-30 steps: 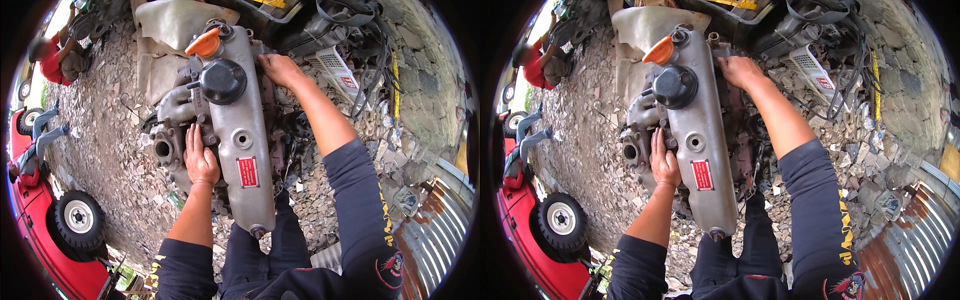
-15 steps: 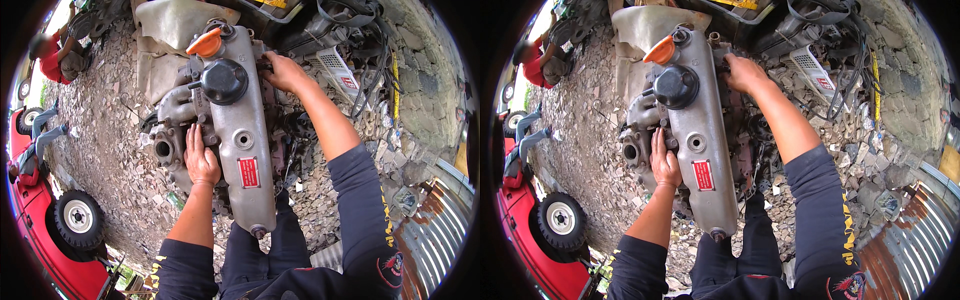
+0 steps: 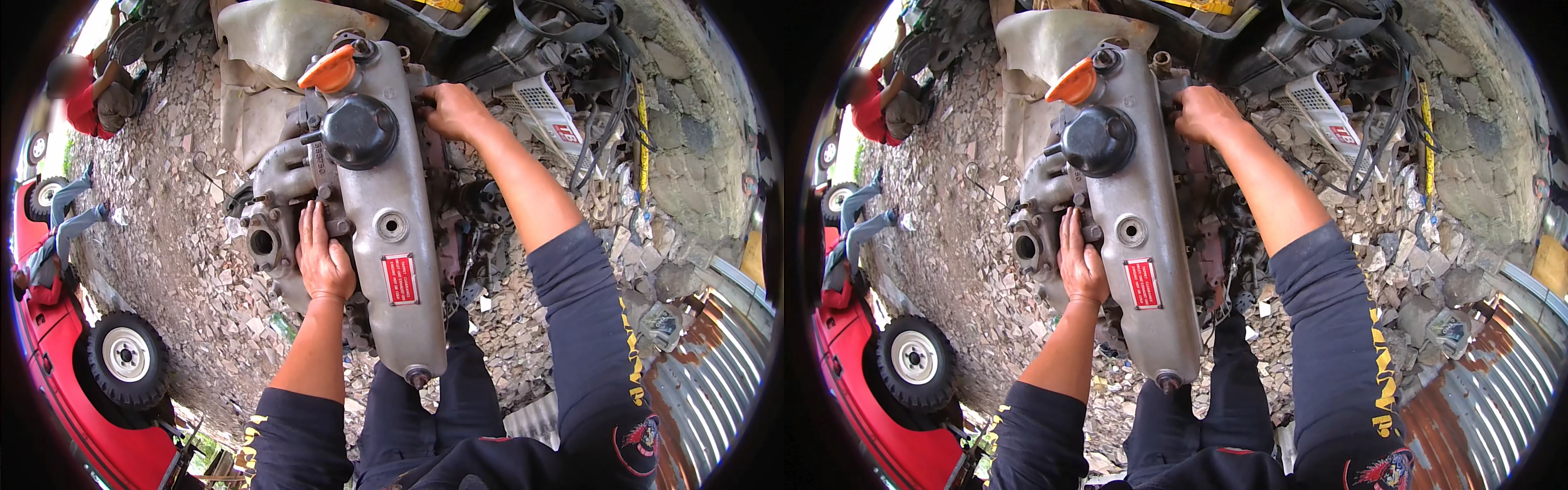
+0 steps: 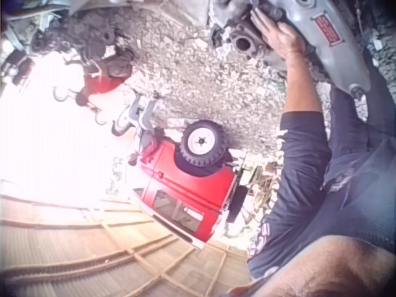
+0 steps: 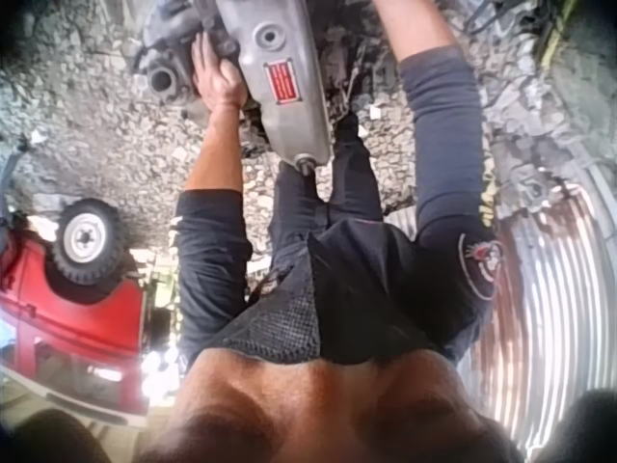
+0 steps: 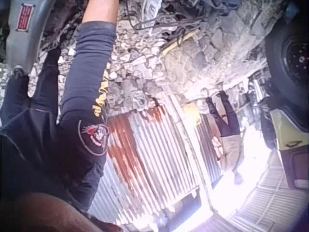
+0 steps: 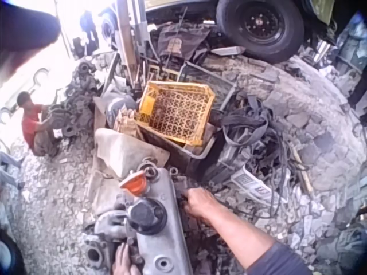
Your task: The person wipes the metal cover of an engine with a cloth and manipulates various wires and small metal components on the side of the engine block by hand.
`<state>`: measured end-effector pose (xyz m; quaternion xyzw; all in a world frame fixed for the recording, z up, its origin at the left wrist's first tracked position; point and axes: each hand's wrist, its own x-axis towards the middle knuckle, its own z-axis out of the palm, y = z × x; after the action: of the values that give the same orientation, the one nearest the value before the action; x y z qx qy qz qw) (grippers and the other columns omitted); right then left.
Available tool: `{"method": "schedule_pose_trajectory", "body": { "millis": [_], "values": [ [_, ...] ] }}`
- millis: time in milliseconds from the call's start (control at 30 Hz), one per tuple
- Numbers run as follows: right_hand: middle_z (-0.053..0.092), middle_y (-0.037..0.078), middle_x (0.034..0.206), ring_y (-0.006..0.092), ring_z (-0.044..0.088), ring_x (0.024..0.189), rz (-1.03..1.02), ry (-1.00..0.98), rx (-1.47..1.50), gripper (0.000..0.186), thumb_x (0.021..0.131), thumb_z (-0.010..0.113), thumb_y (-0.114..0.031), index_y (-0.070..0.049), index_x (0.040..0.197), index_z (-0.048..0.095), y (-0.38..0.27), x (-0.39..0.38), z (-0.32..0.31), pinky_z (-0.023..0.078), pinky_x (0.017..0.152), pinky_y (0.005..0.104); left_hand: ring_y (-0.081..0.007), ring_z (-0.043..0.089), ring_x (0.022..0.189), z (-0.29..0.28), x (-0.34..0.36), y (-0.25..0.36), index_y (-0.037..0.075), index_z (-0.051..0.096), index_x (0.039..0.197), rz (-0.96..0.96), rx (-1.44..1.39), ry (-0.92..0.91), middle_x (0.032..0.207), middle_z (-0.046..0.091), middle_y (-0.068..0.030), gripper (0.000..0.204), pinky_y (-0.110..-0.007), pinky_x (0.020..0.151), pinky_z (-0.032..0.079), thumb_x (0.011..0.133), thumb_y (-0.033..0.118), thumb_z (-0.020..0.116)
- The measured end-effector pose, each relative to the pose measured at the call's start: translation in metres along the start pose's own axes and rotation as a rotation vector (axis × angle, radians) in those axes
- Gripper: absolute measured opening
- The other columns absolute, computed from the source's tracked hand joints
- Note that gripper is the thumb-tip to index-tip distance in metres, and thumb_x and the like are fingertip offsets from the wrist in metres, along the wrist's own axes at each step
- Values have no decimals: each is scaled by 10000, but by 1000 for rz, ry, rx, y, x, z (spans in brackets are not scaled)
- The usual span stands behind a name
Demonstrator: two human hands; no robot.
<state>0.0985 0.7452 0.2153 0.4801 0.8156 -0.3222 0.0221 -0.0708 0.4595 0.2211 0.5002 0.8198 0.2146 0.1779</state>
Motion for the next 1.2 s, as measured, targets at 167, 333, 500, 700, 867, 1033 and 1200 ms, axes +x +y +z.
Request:
{"method": "schedule_pose_trajectory", "body": {
  "millis": [167, 333, 500, 700, 867, 1033, 1200],
  "values": [
    [659, 193, 1106, 364, 624, 1033, -92, 211, 95, 360, 858, 664, -263, -84, 1170, 641, 18, -19, 6, 489, 915, 435, -314, 329, 1397, -1, 0, -2, 88, 359, 1464, 3, -5, 13, 1515, 357, -132, 652, -446, 1110, 293, 819, 181, 372],
    [684, 159, 992, 275, 664, 882, 134, 651, 425, 283, 884, 633, -187, -40, 1126, 637, 62, -107, -6, 521, 795, 371, -308, 349, 1386, 4, -2, -6, 90, 380, 1451, 20, 6, 38, 1502, 373, -134, 624, -440, 1095, 310, 834, 181, 370],
    [667, 177, 1002, 262, 647, 837, 683, 527, 487, 276, 872, 634, -214, -38, 1082, 660, 79, -235, 66, 517, 763, 361, -305, 336, 1394, 7, 1, 0, 88, 373, 1454, 35, -8, 37, 1506, 373, -123, 619, -438, 1101, 303, 843, 187, 361],
    [438, 183, 1389, 366, 406, 1261, 779, 186, -68, 424, 803, 674, -421, -86, 1060, 708, 21, -224, 127, 359, 993, 492, -299, 325, 1402, 4, 1, -6, 88, 366, 1458, 24, -19, 32, 1503, 380, -119, 610, -439, 1102, 300, 856, 186, 350],
    [450, 187, 1378, 375, 377, 1281, 843, 350, -15, 459, 789, 661, -423, -63, 1072, 693, 33, -220, 153, 304, 1029, 524, -302, 329, 1399, 8, 1, -2, 91, 370, 1456, 30, -30, 32, 1497, 387, -125, 609, -444, 1097, 305, 855, 185, 346],
    [621, 186, 1115, 351, 569, 1074, 818, 569, 483, 369, 854, 641, -295, -23, 1103, 630, 45, -240, 137, 419, 936, 458, -303, 335, 1395, 4, 0, -8, 89, 375, 1454, 31, -5, 44, 1498, 386, -124, 614, -443, 1095, 306, 848, 191, 353],
    [655, 186, 1001, 316, 662, 900, 454, 801, 423, 292, 894, 629, -139, -8, 1151, 585, 47, -235, 42, 510, 798, 366, -295, 339, 1394, 7, -1, -5, 105, 367, 1461, 3, 9, 30, 1510, 368, -113, 626, -438, 1099, 306, 842, 192, 356]
  ]
}}
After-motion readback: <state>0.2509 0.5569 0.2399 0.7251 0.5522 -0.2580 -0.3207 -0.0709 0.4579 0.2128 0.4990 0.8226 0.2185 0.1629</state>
